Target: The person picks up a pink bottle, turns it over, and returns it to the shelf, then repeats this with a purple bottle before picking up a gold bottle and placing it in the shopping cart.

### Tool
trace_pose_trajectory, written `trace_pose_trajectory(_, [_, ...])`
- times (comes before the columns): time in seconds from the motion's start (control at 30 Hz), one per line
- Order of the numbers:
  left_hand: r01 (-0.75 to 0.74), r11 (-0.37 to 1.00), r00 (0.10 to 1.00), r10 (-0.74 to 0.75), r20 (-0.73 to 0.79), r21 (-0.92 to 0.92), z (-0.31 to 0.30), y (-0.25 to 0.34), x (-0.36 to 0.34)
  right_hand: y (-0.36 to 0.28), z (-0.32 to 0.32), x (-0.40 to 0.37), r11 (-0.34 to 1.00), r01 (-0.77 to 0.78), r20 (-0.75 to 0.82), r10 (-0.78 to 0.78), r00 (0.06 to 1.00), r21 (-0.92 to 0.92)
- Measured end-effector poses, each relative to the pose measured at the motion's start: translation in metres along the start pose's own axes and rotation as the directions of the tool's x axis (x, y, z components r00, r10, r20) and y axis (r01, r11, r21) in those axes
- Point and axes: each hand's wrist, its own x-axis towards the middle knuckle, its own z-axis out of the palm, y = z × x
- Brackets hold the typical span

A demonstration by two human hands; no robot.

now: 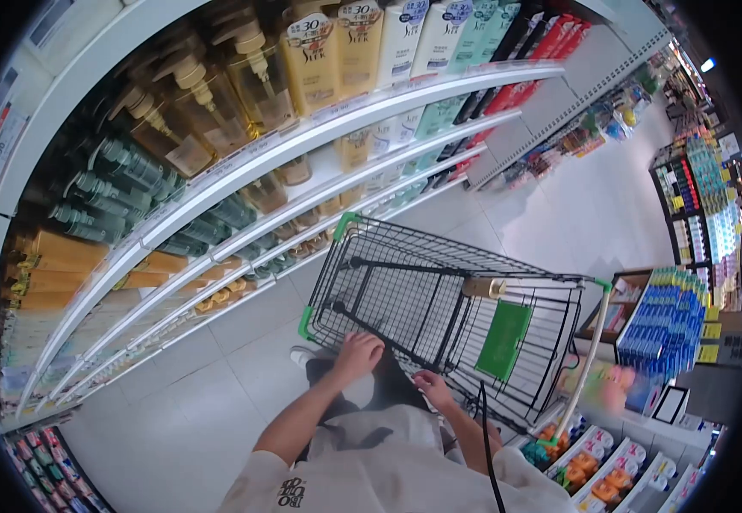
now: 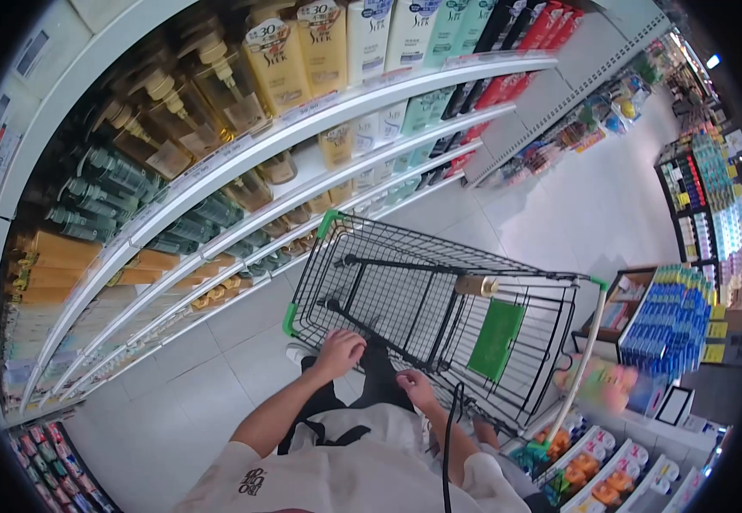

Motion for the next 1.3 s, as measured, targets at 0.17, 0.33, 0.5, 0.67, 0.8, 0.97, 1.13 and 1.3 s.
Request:
trace_pose_trajectory(0.17, [0.209,0.961,0.975,-0.219,0.034,0.182,0.041,0.003,0.008,0.006,-0.143,0.096,0.964,-0.148,-0.454,0.033,0.891,-0.22])
trace_pose_trajectory(0.33, [0.165,0.965,0.986,-0.165,-0.02,0.206,0.047,0.001,0.009,0.005,-0.264,0.201,0.86,-0.194,-0.625,-0.17,0.762,-0.471])
trace_pose_trajectory(0.5, [0.162,0.955,0.987,-0.153,-0.056,0.25,0.053,0.005,0.016,0.048,-0.31,0.282,0.92,-0.128,-0.569,-0.117,0.814,-0.372])
trace_pose_trajectory(0.67, [0.241,0.95,0.97,-0.229,-0.079,0.201,0.06,0.006,0.017,0.017,-0.298,0.282,0.913,-0.286,-0.61,0.053,0.791,-0.292])
trace_pose_trajectory(0.8, [0.26,0.945,0.965,-0.25,-0.076,0.196,0.061,0.011,0.022,0.001,-0.299,0.281,0.818,-0.411,-0.64,0.069,0.765,-0.403])
trace_pose_trajectory(0.97, [0.273,0.944,0.962,-0.265,-0.068,0.185,0.063,0.013,0.027,0.026,-0.291,0.295,0.88,-0.39,-0.614,0.154,0.775,-0.272])
trace_pose_trajectory(1.13, [0.282,0.926,0.958,-0.286,-0.023,0.252,0.063,0.014,0.03,0.032,-0.258,0.264,0.862,-0.301,-0.607,-0.01,0.795,-0.408])
trace_pose_trajectory(1.3, [0.31,0.931,0.949,-0.292,-0.119,0.192,0.064,0.011,0.026,0.01,-0.225,0.216,0.776,-0.346,-0.583,-0.035,0.812,-0.528])
